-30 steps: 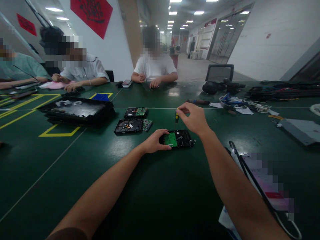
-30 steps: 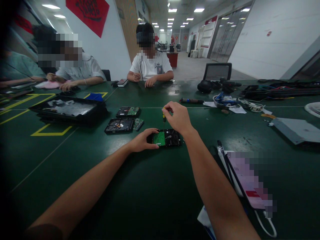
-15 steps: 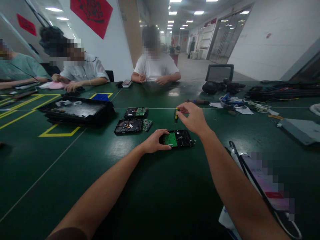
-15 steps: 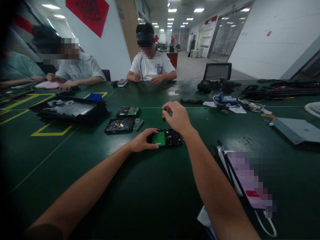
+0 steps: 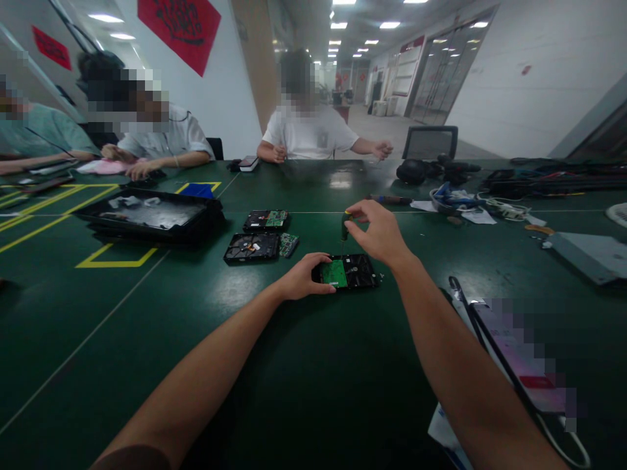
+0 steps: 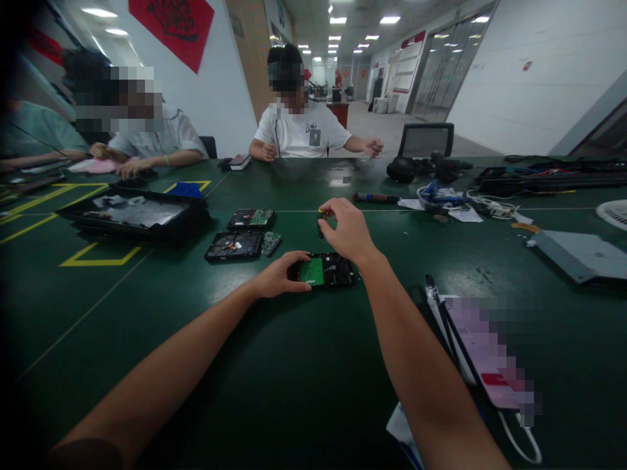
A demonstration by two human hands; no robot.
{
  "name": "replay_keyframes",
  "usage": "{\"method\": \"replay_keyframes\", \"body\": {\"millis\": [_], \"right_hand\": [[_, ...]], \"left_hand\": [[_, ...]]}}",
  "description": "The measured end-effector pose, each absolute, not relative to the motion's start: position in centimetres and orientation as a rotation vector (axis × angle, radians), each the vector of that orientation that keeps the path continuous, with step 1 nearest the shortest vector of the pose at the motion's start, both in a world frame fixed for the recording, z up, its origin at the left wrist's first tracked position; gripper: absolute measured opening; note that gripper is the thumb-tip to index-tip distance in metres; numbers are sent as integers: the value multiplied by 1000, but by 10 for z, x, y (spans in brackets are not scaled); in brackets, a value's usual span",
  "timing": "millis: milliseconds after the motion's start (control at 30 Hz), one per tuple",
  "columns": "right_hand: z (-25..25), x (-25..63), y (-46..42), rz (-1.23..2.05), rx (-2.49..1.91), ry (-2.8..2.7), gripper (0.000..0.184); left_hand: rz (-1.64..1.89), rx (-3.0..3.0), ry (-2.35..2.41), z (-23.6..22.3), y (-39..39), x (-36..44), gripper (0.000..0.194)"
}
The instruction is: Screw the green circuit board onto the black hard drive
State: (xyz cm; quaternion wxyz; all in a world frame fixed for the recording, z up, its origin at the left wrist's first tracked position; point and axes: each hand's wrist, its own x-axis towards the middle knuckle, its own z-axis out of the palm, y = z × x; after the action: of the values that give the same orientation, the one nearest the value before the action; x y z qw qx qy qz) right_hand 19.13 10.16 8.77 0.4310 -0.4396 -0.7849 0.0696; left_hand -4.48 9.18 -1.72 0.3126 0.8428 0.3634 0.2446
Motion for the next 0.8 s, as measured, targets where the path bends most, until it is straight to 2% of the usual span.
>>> {"method": "replay_keyframes", "body": {"millis": [800], "right_hand": [[84, 193, 105, 158, -1113, -1962, 21]], "left_hand": [[649, 2227, 947, -20, 94, -45, 78]]}}
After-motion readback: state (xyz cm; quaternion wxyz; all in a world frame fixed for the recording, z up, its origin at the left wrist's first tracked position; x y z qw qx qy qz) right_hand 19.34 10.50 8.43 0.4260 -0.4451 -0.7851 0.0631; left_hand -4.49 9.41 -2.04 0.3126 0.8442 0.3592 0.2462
